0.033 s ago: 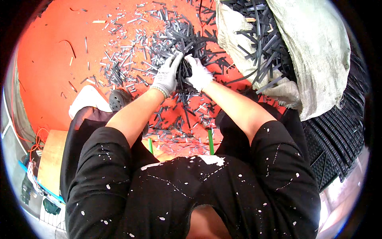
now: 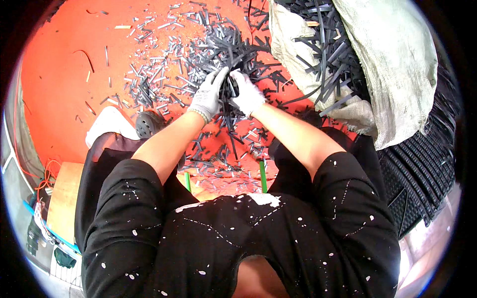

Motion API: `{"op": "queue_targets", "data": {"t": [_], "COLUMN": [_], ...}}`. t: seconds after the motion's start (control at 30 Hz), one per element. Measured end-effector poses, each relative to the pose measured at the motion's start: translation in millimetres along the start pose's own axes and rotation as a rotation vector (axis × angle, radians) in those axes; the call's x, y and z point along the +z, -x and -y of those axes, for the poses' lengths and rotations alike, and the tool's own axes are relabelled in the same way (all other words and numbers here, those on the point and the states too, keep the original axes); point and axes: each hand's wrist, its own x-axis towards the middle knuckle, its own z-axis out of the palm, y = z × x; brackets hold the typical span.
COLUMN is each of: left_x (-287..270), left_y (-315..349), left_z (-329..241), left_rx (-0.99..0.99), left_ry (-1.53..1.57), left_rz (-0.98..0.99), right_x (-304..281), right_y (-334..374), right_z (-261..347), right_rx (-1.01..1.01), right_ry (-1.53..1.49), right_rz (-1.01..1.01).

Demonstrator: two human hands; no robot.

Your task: The person gathers black plastic strips from a red floor into a large sack using gloved hands. After filling the sack, they use a plastic dustpan and brush to sweep the remaining debris into the dustpan.

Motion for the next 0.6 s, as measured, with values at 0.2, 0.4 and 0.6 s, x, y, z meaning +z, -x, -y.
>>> {"op": "queue_targets", "data": {"t": [0.2,0.4,0.6], "left_x": [-14.4,-37.4,-118.5], "left_y": [9.9,6.3,-24.2], "left_z": [-9.6,-62.5,-217.7], "left_rx": [0.127,-0.318,-0.376], "left_ry": [0.151,0.994,1.638], "left_rz": [-0.037,0.117,0.216], "right_x": [-17.2,-117.7,-208.8], "right_y": [15.6,37.9,66.8], "right_z": [31.1,106.5,124.3], "right_rx": [0.040,0.309,-0.228], "right_ry": [-0.168,-0.174,-0.045], "right_rz": [-0.003,0.181,-0.189]}}
